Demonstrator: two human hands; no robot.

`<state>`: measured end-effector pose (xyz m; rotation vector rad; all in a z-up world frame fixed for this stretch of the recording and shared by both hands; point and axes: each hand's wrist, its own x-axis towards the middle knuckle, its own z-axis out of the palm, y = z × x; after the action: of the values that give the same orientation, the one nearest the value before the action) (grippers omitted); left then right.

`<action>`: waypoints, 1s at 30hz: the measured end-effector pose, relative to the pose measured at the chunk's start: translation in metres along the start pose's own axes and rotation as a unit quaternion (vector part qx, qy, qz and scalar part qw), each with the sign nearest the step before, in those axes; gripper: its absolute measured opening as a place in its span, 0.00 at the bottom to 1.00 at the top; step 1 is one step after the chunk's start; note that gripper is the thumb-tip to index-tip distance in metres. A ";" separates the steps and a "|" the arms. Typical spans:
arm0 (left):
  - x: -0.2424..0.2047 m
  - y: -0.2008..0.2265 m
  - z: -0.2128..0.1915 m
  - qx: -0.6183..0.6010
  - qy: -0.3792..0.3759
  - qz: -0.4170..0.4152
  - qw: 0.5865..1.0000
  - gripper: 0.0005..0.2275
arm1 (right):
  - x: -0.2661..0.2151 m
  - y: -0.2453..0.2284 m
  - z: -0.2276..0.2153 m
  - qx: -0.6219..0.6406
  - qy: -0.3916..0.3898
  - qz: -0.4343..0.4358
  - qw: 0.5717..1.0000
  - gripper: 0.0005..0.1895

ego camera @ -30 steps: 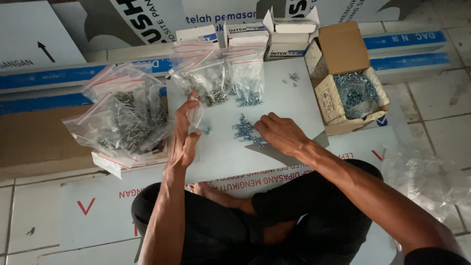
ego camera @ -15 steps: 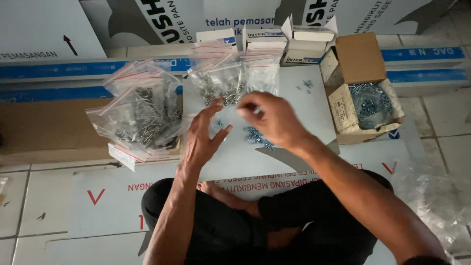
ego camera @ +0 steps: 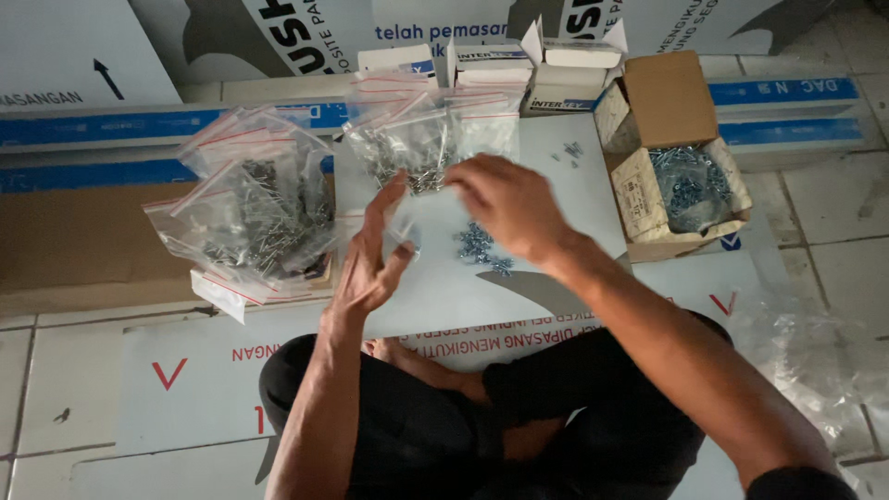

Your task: The person sits on the floor and sorts small blue screws from a pile on a white board into a small plastic cup. They use their hands to pick up the screws and place them into the cup, occasionally adjusting the pile of screws on the board.

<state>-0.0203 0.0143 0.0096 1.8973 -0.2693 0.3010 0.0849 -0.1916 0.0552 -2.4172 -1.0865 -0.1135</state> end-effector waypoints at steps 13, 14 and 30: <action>0.001 0.011 -0.002 0.035 -0.002 -0.040 0.999 0.25 | -0.066 0.062 0.046 -0.124 -0.134 -0.022 0.983 0.15; 0.000 0.010 -0.002 0.016 0.007 -0.043 0.999 0.26 | -0.068 0.068 0.056 -0.153 -0.115 -0.039 0.981 0.12; -0.002 0.013 0.009 0.034 -0.010 -0.049 0.998 0.31 | -0.065 0.080 0.032 0.092 -0.115 0.161 0.976 0.08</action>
<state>-0.0259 0.0017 0.0178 1.9740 -0.1819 0.2276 0.0942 -0.2665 -0.0220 -2.4391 -0.7446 0.3679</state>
